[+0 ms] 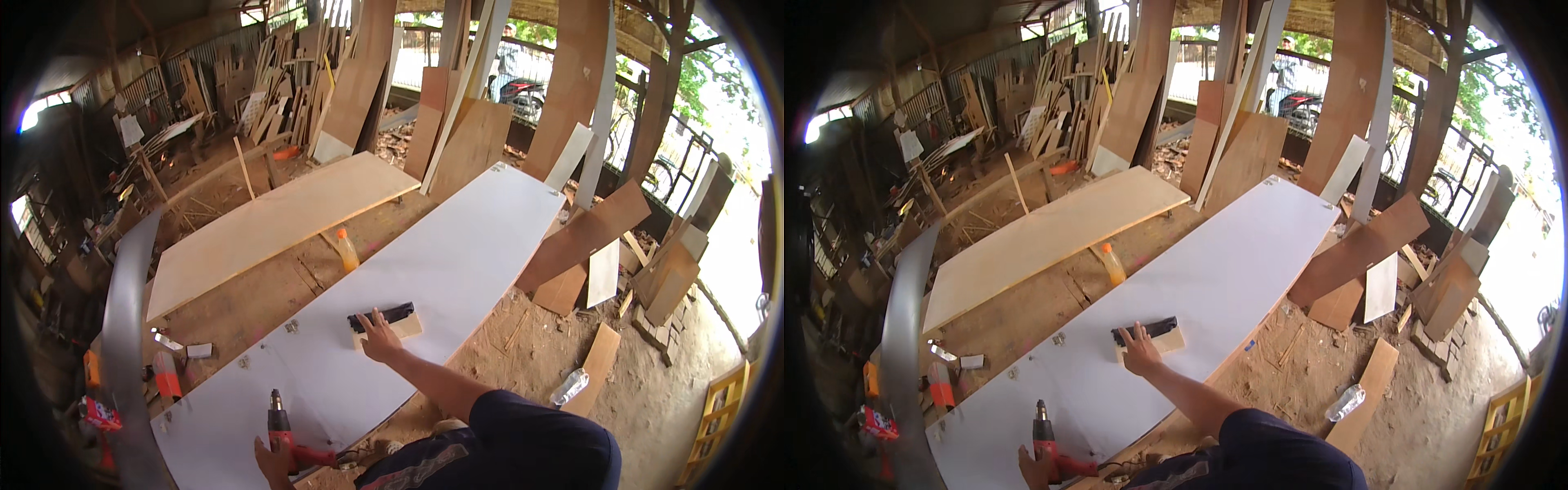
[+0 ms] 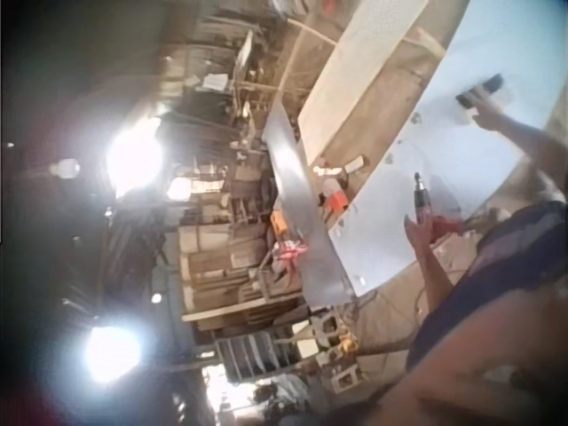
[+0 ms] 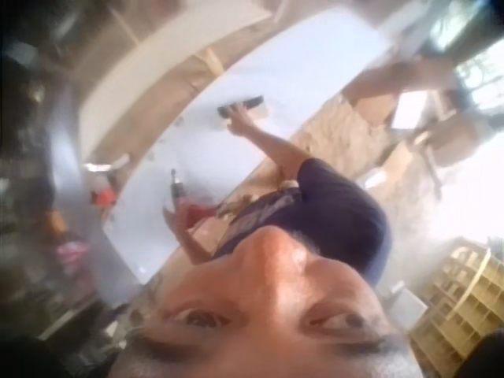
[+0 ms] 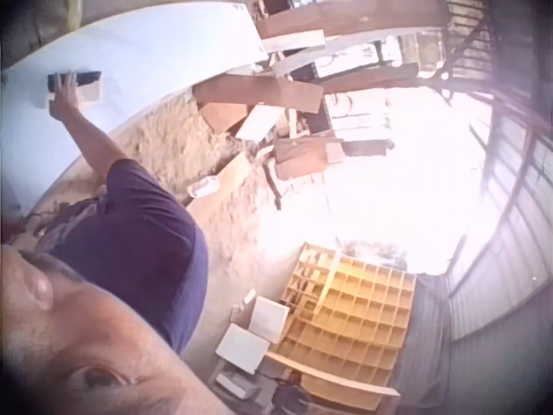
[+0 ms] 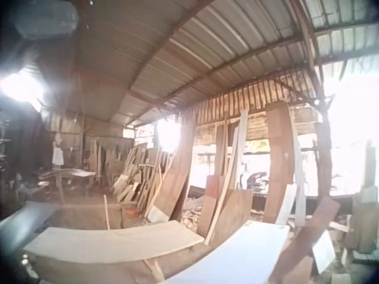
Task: The person applies a veneer sheet to a wooden board, uses a heat gun to activate the adhesive, and presses the sheet down with a hand tool.
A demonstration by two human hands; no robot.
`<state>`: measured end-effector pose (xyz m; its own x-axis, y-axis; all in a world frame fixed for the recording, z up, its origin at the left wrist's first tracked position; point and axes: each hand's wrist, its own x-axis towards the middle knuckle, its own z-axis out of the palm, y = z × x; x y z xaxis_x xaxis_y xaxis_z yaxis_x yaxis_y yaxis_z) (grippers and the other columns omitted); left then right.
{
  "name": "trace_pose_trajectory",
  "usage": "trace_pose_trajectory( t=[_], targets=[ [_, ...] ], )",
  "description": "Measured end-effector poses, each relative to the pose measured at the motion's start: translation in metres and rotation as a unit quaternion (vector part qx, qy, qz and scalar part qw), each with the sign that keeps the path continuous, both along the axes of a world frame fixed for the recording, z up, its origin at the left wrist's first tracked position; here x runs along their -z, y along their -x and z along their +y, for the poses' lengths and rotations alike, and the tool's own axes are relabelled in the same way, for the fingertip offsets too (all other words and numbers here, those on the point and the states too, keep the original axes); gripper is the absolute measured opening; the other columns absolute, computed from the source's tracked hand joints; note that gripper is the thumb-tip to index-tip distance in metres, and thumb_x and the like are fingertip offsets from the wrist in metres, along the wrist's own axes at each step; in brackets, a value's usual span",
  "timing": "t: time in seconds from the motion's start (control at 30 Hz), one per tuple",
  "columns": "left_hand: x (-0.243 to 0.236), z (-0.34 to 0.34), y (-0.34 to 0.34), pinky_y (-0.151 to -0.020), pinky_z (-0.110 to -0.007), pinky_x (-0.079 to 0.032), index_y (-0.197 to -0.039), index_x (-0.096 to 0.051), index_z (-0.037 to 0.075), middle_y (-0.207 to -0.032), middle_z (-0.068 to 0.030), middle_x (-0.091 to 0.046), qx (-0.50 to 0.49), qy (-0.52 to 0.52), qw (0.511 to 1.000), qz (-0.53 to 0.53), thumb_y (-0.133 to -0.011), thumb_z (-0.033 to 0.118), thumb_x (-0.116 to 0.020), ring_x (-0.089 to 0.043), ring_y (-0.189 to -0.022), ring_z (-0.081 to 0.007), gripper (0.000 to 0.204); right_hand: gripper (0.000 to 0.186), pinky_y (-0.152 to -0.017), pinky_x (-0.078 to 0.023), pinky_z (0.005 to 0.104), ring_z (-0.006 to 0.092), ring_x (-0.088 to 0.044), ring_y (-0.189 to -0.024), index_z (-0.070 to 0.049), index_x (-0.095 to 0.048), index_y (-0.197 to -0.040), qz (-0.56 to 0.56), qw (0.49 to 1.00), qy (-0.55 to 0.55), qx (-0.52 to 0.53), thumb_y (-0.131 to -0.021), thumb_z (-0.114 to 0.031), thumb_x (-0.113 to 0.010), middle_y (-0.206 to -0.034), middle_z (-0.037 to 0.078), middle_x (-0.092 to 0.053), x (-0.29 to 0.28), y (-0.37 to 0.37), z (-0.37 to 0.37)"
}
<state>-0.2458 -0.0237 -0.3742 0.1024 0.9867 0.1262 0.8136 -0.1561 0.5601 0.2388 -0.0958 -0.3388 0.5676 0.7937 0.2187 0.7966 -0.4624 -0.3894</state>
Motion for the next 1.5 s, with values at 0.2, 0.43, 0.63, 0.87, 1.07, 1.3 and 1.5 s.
trace_pose_trajectory(
  t=[0.2, 0.43, 0.63, 0.87, 1.07, 1.3, 1.5],
  targets=[
    [-0.015, -0.011, 0.014, -0.097, -0.052, -0.056, -0.119, -0.066, -0.004, -0.114, -0.0263, -0.074, 0.026, 0.075, 0.997, 0.023, -0.072, 0.039, -0.092, -0.073, -0.109, -0.0441, 0.069, 0.028, -0.071, -0.06, 0.0525, 0.0386, -0.075, -0.076, -0.018, -0.077, -0.124, 0.079, 0.991, -0.111, 0.002, -0.099, -0.026, -0.069, -0.089, 0.016, -0.079, -0.031, 0.062, -0.026],
    [-0.01, 0.002, 0.01, -0.088, -0.052, -0.059, -0.11, -0.068, -0.006, -0.102, -0.025, -0.076, 0.034, 0.141, 0.989, 0.037, -0.067, 0.042, -0.096, -0.075, -0.096, -0.0442, 0.07, 0.025, -0.081, -0.063, 0.0477, 0.0355, -0.078, -0.091, -0.017, -0.078, -0.124, 0.143, 0.971, -0.084, -0.17, -0.104, -0.02, -0.063, -0.104, 0.013, -0.081, -0.006, 0.138, -0.08],
    [-0.028, 0.005, 0.01, -0.087, -0.05, -0.059, -0.096, -0.069, -0.006, -0.1, -0.0249, -0.076, -0.008, 0.195, 0.98, 0.049, -0.062, 0.048, -0.098, -0.076, -0.094, -0.0417, 0.07, 0.025, -0.079, -0.06, 0.0555, 0.0422, -0.076, -0.087, -0.013, -0.072, -0.122, 0.204, 0.945, -0.055, -0.251, -0.107, -0.03, -0.061, -0.095, 0.018, -0.079, 0.007, 0.178, -0.104],
    [-0.041, -0.013, -0.03, -0.09, -0.05, -0.058, -0.103, -0.069, -0.008, -0.105, -0.0271, -0.075, 0.039, 0.17, 0.983, 0.053, -0.067, 0.048, -0.095, -0.074, -0.1, -0.042, 0.071, 0.03, -0.07, -0.058, 0.0543, 0.041, -0.074, -0.075, -0.011, -0.071, -0.095, 0.154, 0.965, 0.007, -0.211, -0.105, -0.038, -0.066, -0.078, 0.015, -0.075, 0.002, 0.172, -0.129],
    [-0.06, -0.037, -0.095, -0.09, -0.051, -0.058, -0.103, -0.068, -0.007, -0.104, -0.0271, -0.075, 0.047, 0.182, 0.981, -0.043, -0.068, 0.052, -0.095, -0.074, -0.099, -0.0442, 0.073, 0.034, -0.069, -0.057, 0.0523, 0.0401, -0.072, -0.076, -0.008, -0.067, -0.09, 0.12, 0.962, -0.024, -0.245, -0.104, -0.04, -0.067, -0.075, 0.013, -0.071, -0.031, 0.168, -0.148],
    [-0.075, -0.054, -0.158, -0.095, -0.052, -0.057, -0.11, -0.066, -0.009, -0.111, -0.0302, -0.075, 0.093, 0.202, 0.975, 0.004, -0.071, 0.058, -0.092, -0.074, -0.108, -0.0468, 0.082, 0.046, -0.108, -0.046, 0.0465, 0.034, -0.068, -0.112, -0.002, -0.059, -0.132, -0.023, 0.968, 0.015, -0.25, -0.098, -0.031, -0.07, -0.122, 0.017, -0.068, -0.066, 0.171, -0.17],
    [-0.091, -0.076, -0.2, -0.093, -0.052, -0.058, -0.111, -0.066, -0.009, -0.109, -0.03, -0.076, 0.161, 0.21, 0.964, -0.023, -0.074, 0.064, -0.089, -0.074, -0.106, -0.0469, 0.085, 0.061, -0.108, -0.048, 0.047, 0.0351, -0.068, -0.117, 0.0, -0.047, -0.15, 0.011, 0.976, 0.139, -0.168, -0.095, -0.019, -0.066, -0.131, 0.018, -0.065, -0.052, 0.165, -0.175]
  ],
)
